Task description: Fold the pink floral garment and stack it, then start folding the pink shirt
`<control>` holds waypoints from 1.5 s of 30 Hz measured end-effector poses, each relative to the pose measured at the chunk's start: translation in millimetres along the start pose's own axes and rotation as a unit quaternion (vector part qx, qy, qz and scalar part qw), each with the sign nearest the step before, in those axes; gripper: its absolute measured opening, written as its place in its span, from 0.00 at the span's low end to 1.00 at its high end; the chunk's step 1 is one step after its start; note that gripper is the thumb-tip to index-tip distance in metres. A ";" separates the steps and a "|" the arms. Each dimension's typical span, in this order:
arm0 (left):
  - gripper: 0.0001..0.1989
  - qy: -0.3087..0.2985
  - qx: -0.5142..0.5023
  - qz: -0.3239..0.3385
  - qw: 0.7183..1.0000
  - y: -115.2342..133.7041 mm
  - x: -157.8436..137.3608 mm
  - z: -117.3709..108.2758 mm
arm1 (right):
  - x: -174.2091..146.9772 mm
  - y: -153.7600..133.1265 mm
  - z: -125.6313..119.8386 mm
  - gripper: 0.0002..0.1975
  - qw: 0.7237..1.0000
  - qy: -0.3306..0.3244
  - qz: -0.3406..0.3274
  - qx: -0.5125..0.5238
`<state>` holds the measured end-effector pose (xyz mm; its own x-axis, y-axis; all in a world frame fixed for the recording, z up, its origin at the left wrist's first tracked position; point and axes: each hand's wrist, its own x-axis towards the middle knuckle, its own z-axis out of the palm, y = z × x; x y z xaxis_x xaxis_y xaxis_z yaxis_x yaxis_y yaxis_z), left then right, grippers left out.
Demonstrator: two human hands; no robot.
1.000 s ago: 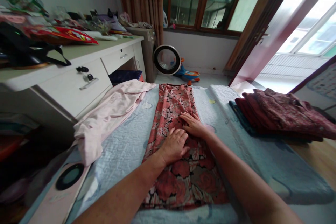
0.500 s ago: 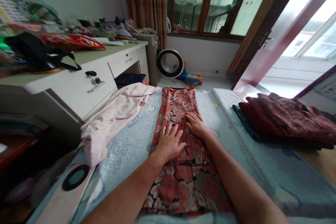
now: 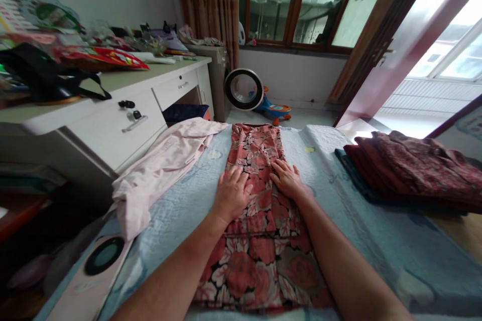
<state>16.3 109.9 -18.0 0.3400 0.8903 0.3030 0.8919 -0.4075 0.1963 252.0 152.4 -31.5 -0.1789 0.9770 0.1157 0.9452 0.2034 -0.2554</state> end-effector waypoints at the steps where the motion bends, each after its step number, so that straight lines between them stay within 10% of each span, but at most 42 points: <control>1: 0.20 -0.007 0.008 -0.018 1.000 -5.0 1.0 1.5 | -0.3 0.8 1.0 0.26 1.000 -0.008 0.004 0.002; 10: 0.23 -0.050 0.021 -0.058 0.997 -19.4 1.1 12.5 | 1.0 5.6 3.0 0.24 0.993 0.100 -0.044 0.035; 25: 0.19 0.012 -0.005 -0.031 0.999 -22.8 3.9 6.7 | -1.7 1.4 1.8 0.24 0.995 0.062 -0.002 0.080; 33: 0.08 0.000 -0.067 0.145 0.987 -13.8 6.0 -3.6 | -77.7 -30.2 -23.9 0.17 0.980 0.080 -0.138 0.119; 45: 0.07 -0.105 -0.019 0.121 0.987 1.0 2.6 -12.4 | -157.4 -35.5 -20.1 0.19 0.987 0.032 -0.136 0.082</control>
<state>14.3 109.2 -5.5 0.5991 0.7874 0.1454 0.7672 -0.6164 0.1774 252.1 -9.9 -21.4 -0.3963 0.8803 0.2609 0.8075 0.4694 -0.3572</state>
